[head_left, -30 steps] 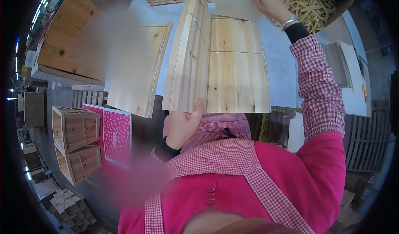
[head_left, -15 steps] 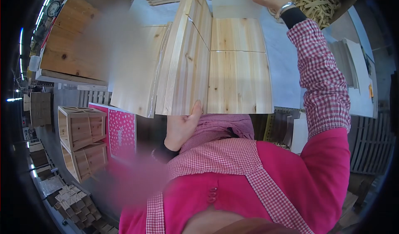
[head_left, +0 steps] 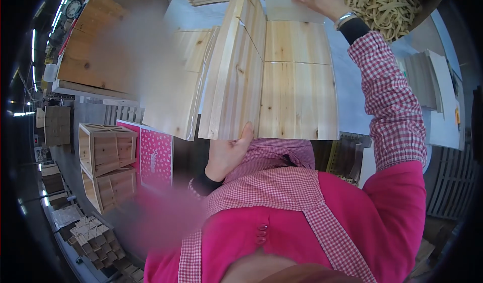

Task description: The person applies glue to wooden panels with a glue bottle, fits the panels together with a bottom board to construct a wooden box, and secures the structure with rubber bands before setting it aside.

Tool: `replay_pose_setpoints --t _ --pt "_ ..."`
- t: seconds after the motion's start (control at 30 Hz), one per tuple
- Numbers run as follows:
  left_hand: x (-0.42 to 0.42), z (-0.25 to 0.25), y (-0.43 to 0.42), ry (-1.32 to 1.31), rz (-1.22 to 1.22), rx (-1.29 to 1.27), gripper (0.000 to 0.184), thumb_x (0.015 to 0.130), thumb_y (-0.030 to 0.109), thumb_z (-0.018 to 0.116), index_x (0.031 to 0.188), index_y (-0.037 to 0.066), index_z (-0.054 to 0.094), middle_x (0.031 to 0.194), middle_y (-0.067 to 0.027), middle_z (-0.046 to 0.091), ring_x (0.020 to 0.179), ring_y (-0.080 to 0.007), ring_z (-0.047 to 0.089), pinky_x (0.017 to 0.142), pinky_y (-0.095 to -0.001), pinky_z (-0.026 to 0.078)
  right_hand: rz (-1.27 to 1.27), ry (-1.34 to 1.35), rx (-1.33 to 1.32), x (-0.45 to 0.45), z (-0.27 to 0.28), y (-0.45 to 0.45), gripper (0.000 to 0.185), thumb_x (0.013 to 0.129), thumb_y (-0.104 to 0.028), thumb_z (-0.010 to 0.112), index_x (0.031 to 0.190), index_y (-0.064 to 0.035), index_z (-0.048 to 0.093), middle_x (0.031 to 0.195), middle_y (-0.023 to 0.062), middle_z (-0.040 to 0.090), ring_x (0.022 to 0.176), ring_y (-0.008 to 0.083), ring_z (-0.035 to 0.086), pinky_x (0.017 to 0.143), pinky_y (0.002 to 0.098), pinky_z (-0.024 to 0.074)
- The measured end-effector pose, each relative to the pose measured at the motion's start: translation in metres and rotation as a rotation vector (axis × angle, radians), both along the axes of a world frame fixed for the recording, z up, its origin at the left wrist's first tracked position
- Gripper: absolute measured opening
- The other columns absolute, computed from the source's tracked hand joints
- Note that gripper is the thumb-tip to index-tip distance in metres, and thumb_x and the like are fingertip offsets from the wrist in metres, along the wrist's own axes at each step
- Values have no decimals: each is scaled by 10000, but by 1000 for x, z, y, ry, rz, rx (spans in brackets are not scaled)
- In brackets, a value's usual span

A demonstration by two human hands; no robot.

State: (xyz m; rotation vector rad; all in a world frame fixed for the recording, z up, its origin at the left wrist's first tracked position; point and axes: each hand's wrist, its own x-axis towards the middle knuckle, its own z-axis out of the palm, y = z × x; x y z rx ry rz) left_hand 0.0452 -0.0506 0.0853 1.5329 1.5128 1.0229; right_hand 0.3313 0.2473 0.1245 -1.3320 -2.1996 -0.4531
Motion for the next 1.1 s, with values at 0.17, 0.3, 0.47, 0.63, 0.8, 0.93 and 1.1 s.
replay_pose_setpoints --t 0.17,0.3,0.47,0.63,0.8,0.93,1.1 --pt "5 6 -1 28 -32 -11 198 872 133 645 979 -32 643 825 -110 659 730 -194 634 651 -312 503 -20 -42 32 0 1 -12 477 678 -371 765 956 -24 592 877 191 654 876 362 626 764 470 463" --pt "5 7 0 62 -58 -40 212 859 134 649 990 -33 635 833 -118 649 727 -198 626 648 -316 502 -32 -25 20 2 -7 -6 489 688 -401 747 985 -46 591 893 177 655 901 350 622 804 466 445" --pt "5 9 3 88 -88 8 243 839 122 662 1016 -39 626 872 -133 652 756 -217 630 673 -331 506 67 11 209 6 -16 2 470 676 -414 741 964 -72 600 931 153 656 932 334 612 826 455 430" --pt "2 8 4 114 -124 -33 332 855 89 669 1142 -51 579 1031 -114 647 921 -172 623 794 -305 512 23 38 31 4 -10 -4 461 663 -413 744 956 -78 623 971 142 650 962 323 596 824 466 416" --pt "2 11 8 134 -117 -94 342 842 92 683 1135 -53 581 1011 -124 650 908 -188 632 780 -308 516 40 36 167 10 -26 11 476 662 -429 742 961 -77 624 939 140 647 938 317 596 821 455 407" --pt "-1 8 7 214 -141 -4 354 833 109 694 1131 -51 590 996 -138 658 889 -206 639 772 -314 517 -93 -95 -170 3 5 10 565 675 -467 727 1080 -86 628 992 139 666 993 304 592 856 448 397" --pt "-1 0 9 204 -124 61 377 785 130 697 1104 -38 588 974 -213 629 854 -341 624 751 -386 508 56 14 31 2 -4 9 359 732 -344 727 893 -51 597 819 168 648 800 358 629 681 472 471"
